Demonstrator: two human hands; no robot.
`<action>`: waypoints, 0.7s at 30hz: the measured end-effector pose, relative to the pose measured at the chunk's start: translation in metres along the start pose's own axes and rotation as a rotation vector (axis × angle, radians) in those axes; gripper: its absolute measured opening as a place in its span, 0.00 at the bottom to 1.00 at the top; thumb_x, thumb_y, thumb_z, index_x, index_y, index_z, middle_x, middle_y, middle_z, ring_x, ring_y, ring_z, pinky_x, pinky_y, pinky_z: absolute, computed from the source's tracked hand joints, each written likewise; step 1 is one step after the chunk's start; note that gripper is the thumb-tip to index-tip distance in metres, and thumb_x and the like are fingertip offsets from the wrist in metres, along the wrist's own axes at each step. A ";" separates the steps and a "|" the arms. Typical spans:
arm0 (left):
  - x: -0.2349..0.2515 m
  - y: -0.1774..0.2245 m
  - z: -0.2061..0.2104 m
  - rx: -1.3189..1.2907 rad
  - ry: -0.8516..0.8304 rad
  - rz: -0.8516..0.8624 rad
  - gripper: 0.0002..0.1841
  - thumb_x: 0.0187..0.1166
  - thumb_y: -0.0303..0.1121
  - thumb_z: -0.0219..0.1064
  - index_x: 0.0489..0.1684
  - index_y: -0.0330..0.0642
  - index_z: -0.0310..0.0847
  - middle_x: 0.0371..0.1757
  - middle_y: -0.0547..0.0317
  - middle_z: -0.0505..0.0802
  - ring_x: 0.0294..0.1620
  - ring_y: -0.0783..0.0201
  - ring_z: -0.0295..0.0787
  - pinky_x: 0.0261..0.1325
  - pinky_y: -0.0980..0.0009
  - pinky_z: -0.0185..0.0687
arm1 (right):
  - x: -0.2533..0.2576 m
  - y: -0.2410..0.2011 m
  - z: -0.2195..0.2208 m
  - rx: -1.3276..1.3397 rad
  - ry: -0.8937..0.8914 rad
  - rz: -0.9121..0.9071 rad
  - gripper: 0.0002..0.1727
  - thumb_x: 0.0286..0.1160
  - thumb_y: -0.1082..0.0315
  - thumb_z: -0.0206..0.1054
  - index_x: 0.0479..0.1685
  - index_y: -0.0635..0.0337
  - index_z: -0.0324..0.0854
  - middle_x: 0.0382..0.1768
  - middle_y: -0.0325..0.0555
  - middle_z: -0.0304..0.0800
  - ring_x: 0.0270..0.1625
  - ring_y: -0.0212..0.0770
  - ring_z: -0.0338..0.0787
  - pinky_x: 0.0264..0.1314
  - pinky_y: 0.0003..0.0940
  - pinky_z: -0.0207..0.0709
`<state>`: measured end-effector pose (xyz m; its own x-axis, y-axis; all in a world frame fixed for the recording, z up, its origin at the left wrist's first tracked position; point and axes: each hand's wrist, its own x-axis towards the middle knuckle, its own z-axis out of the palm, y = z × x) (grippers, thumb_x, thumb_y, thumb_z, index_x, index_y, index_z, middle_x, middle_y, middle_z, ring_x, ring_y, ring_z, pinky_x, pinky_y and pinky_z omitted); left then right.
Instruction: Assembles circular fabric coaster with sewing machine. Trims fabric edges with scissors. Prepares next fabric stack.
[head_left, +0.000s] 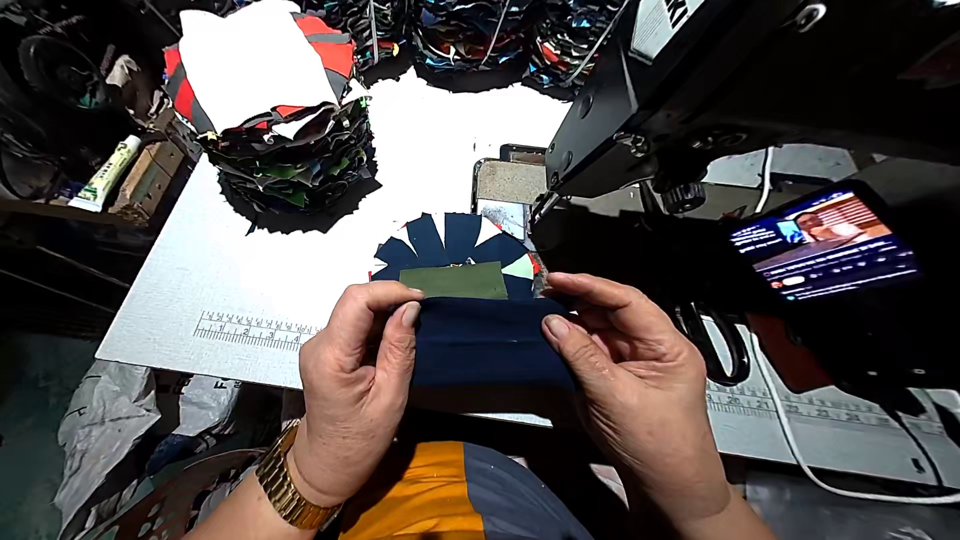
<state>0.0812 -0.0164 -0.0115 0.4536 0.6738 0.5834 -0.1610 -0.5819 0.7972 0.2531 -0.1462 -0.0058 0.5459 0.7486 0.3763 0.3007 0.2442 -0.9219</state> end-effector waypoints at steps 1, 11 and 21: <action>-0.001 -0.001 0.000 0.021 -0.008 0.005 0.06 0.86 0.24 0.61 0.53 0.36 0.81 0.43 0.64 0.90 0.41 0.78 0.87 0.46 0.83 0.86 | 0.000 -0.001 0.001 -0.023 0.015 -0.016 0.19 0.78 0.77 0.66 0.68 0.63 0.83 0.61 0.43 0.90 0.57 0.34 0.91 0.61 0.26 0.87; -0.004 -0.007 -0.003 0.299 -0.077 -0.066 0.07 0.87 0.29 0.61 0.51 0.38 0.83 0.32 0.67 0.88 0.27 0.80 0.82 0.30 0.85 0.80 | 0.002 0.004 -0.001 -0.253 0.005 -0.184 0.14 0.75 0.80 0.65 0.54 0.63 0.91 0.50 0.42 0.93 0.53 0.33 0.91 0.56 0.26 0.88; 0.050 -0.028 0.003 0.724 -0.152 0.000 0.08 0.88 0.32 0.59 0.50 0.39 0.82 0.31 0.56 0.88 0.28 0.61 0.86 0.30 0.63 0.82 | 0.073 0.022 0.009 -0.619 -0.046 -0.395 0.14 0.72 0.83 0.63 0.49 0.65 0.93 0.45 0.49 0.94 0.52 0.34 0.92 0.60 0.24 0.83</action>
<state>0.1111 0.0322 -0.0047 0.5786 0.6340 0.5132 0.4336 -0.7720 0.4648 0.2927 -0.0804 0.0004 0.2761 0.7056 0.6526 0.8622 0.1182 -0.4926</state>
